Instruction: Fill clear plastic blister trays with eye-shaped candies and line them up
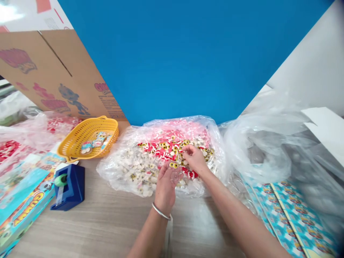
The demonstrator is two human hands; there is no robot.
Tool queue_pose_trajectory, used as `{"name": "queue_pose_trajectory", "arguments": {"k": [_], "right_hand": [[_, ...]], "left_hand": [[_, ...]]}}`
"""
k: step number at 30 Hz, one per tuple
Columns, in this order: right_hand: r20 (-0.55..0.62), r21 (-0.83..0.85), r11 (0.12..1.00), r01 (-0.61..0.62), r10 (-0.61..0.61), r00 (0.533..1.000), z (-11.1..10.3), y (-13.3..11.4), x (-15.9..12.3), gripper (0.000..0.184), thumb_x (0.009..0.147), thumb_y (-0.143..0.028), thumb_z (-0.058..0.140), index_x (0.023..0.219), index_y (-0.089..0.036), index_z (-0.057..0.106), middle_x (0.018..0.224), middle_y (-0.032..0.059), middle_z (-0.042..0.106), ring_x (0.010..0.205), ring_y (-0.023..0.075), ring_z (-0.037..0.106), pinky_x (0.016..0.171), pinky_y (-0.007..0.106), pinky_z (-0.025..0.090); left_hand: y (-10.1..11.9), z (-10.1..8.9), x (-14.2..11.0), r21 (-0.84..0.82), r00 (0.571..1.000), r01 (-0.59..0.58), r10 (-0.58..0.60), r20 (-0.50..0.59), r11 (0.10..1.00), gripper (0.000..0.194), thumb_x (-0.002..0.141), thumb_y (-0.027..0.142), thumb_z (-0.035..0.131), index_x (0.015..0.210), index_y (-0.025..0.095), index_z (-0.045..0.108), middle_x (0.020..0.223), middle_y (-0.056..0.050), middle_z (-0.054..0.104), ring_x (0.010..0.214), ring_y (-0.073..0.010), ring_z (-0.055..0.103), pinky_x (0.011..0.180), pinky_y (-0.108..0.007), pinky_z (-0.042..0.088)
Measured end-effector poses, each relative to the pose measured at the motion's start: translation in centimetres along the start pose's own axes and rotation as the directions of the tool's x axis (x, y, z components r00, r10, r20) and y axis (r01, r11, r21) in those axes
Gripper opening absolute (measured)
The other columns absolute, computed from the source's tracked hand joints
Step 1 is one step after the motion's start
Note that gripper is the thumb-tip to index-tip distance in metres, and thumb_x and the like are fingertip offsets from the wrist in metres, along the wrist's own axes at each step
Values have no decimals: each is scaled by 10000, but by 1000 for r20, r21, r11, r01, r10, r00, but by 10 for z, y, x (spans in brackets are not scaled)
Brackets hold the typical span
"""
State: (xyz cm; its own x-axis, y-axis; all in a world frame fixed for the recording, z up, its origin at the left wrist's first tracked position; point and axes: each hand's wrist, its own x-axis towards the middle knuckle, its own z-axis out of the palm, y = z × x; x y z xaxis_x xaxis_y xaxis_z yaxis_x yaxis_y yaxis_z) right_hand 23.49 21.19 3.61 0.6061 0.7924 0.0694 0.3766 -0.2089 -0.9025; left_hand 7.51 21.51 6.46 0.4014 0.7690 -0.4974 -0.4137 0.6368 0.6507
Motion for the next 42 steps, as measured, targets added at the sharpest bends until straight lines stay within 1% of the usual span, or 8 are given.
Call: {"name": "queue_pose_trajectory", "arguments": {"k": [5, 11, 17, 24, 27, 30, 38, 42], "right_hand": [[-63, -169, 960, 223, -236, 970, -15, -12, -18, 155, 781, -177, 567, 860, -223, 691, 901, 23, 710, 946, 226, 597, 904, 374, 430], [100, -75, 931, 358, -350, 931, -27, -41, -70, 157, 830, -105, 589, 859, -237, 670, 890, 12, 703, 934, 208, 595, 880, 356, 443], [202, -262, 819, 511, -472, 858, -32, -45, -114, 153, 938, -155, 565, 1005, -223, 683, 1074, 55, 715, 1107, 264, 541, 971, 447, 407], [181, -271, 815, 513, -480, 858, -43, -51, -144, 120, 926, -176, 572, 927, -228, 680, 1092, 62, 683, 1088, 262, 545, 965, 456, 424], [50, -225, 859, 460, -462, 886, -47, -52, -151, 108, 922, -182, 573, 915, -226, 671, 1082, 70, 660, 1049, 244, 563, 926, 426, 447], [-62, -251, 901, 353, -379, 923, -51, -50, -152, 148, 922, -175, 576, 1018, -227, 676, 1068, 83, 643, 1029, 246, 564, 906, 412, 453], [-50, -402, 895, 195, -234, 971, -55, -49, -167, 96, 891, -146, 613, 933, -210, 671, 1024, 77, 618, 992, 245, 555, 857, 379, 450], [-56, -461, 866, 193, -246, 968, -57, -45, -184, 103, 942, -195, 599, 990, -219, 686, 1038, 71, 631, 1005, 239, 557, 882, 388, 439]], "left_hand": [[1, 3, -5, -42, 999, 12, -10, 40, 999, 393, 758, 246, 753, 1119, 204, 604, 1018, -69, 699, 973, -245, 704, 826, -386, 574], [0, 11, -14, -108, 993, 4, 9, 121, 994, 318, 764, 240, 762, 1054, 205, 637, 949, -22, 692, 802, -146, 662, 760, -289, 543], [-6, 17, -30, -68, 985, -20, 31, 170, 998, 337, 756, 233, 761, 1074, 198, 655, 988, -24, 700, 876, -133, 660, 816, -239, 500], [-19, 16, -52, -14, 988, -6, 8, 156, 1000, 386, 709, 277, 825, 1032, 181, 637, 938, -14, 703, 838, -121, 658, 785, -224, 502], [-23, 15, -61, 20, 988, 7, -10, 155, 1000, 408, 678, 304, 853, 996, 186, 627, 842, 19, 676, 708, -96, 626, 660, -200, 482], [-26, 16, -72, 42, 984, 17, -24, 176, 999, 419, 680, 323, 852, 1006, 189, 625, 899, 2, 693, 729, -105, 639, 643, -203, 478], [-44, 18, -91, 134, 993, 23, -38, 115, 991, 457, 620, 365, 869, 968, 181, 637, 881, -11, 712, 754, -133, 659, 656, -214, 492], [-57, 17, -96, 137, 996, 40, -51, 79, 990, 407, 614, 301, 865, 931, 180, 640, 842, 3, 704, 732, -127, 650, 663, -214, 508]]}}
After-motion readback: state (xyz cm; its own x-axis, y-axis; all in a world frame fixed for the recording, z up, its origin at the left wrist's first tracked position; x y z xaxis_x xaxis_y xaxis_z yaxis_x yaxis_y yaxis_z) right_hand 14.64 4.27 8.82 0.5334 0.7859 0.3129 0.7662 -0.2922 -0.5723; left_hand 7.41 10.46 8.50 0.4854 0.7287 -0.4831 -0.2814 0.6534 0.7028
